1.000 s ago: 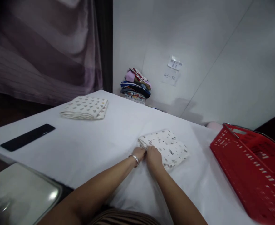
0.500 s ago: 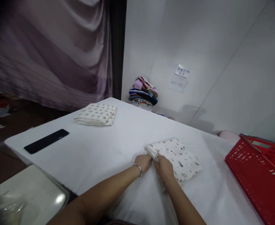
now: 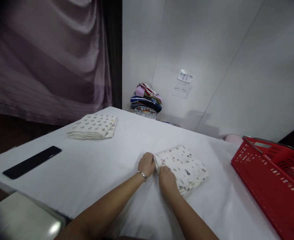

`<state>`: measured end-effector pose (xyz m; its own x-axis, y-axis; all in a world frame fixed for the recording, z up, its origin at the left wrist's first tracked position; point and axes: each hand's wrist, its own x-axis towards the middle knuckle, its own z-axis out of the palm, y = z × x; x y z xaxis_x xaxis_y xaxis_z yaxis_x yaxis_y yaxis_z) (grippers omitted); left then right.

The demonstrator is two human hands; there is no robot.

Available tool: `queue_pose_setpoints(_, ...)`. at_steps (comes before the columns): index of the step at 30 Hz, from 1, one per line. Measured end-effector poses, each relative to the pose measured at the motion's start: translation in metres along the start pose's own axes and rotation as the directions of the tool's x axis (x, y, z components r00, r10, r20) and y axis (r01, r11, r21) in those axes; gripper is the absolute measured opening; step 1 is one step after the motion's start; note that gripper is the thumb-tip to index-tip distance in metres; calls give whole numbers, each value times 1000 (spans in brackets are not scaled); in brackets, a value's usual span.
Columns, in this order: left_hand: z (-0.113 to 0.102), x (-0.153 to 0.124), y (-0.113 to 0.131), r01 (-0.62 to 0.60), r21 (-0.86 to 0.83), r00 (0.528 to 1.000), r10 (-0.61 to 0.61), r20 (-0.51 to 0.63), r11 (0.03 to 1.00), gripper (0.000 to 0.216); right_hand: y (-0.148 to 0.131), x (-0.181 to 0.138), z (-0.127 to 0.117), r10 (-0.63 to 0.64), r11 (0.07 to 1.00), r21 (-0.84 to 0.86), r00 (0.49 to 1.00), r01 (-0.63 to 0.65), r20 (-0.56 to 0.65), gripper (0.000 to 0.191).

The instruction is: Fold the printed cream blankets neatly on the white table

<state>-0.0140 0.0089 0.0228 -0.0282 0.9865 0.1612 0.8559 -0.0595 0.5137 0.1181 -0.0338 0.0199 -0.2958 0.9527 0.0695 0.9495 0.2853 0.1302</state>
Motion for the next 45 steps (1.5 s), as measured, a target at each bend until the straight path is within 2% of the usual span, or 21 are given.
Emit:
queue_pose_setpoints(3, 4, 6, -7, -122, 54, 992, 124, -24, 991, 40, -2, -3, -2, 7, 1000, 3, 1000, -7, -2, 27)
queue_pose_setpoints(5, 6, 11, -13, -246, 55, 969, 244, 44, 968, 50, -3, -4, -2, 8, 1000, 3, 1000, -8, -10, 30)
queue_pose_setpoints(8, 7, 21, -23, -450, 50, 880, 432, 198, 892, 51, -1, -7, 4, 0, 1000, 2, 998, 0, -56, 43)
queue_pose_setpoints(10, 8, 28, -28, -543, 67, 819, 511, 261, 837, 47, 1, -13, 12, -25, 1000, 16, 994, 27, -104, 51)
queue_pose_setpoints(11, 8, 31, -31, -567, 82, 803, 528, 278, 820, 46, 3, -18, 18, -47, 998, 30, 988, 52, -146, 53)
queue_pose_setpoints(13, 11, 36, -36, -575, 119, 800, 526, 288, 810, 47, 6, -30, 31, -101, 991, 60, 955, 122, -280, 56)
queue_pose_setpoints(16, 17, 39, -41, -573, 142, 805, 521, 286, 807, 50, 10, -48, 46, -155, 972, 82, 861, 221, -485, 63)
queue_pose_setpoints(19, 17, 39, -42, -564, 125, 808, 514, 287, 816, 51, 12, -58, 52, -142, 964, 113, 827, 240, -544, 68)
queue_pose_setpoints(22, 7, 39, -31, -492, 96, 834, 437, 337, 865, 49, 11, -59, 51, -126, 962, 138, 835, 234, -536, 68)
queue_pose_setpoints(25, -3, 35, -9, -425, 113, 863, 365, 350, 898, 43, 10, -56, 50, -127, 957, 158, 841, 243, -526, 68)
queue_pose_setpoints(27, -2, 29, 7, -452, 120, 868, 405, 287, 884, 39, 10, -55, 50, -128, 953, 170, 839, 252, -529, 67)
queue_pose_setpoints(30, 13, 22, 22, -551, 98, 819, 514, 255, 829, 39, 10, -58, 52, -138, 942, 193, 843, 273, -520, 66)
queue_pose_setpoints(32, 26, 20, 22, -561, 91, 806, 517, 290, 823, 44, 12, -63, 53, -151, 932, 215, 852, 292, -501, 65)
queue_pose_setpoints(35, 40, 19, 13, -548, 89, 810, 501, 306, 832, 48, 14, -73, 52, -163, 917, 255, 871, 307, -464, 61)
queue_pose_setpoints(39, 41, 20, 6, -552, 92, 805, 501, 317, 829, 50, 19, -76, 33, -158, 879, 381, 928, 288, -338, 51)
queue_pose_setpoints(42, 37, 21, 8, -551, 89, 801, 496, 337, 830, 50, 36, -54, 12, -81, 843, 486, 948, 230, -308, 42)
queue_pose_setpoints(45, 34, 22, 11, -545, 92, 800, 484, 355, 833, 50, 71, -18, 0, 34, 853, 505, 951, 133, -308, 39)
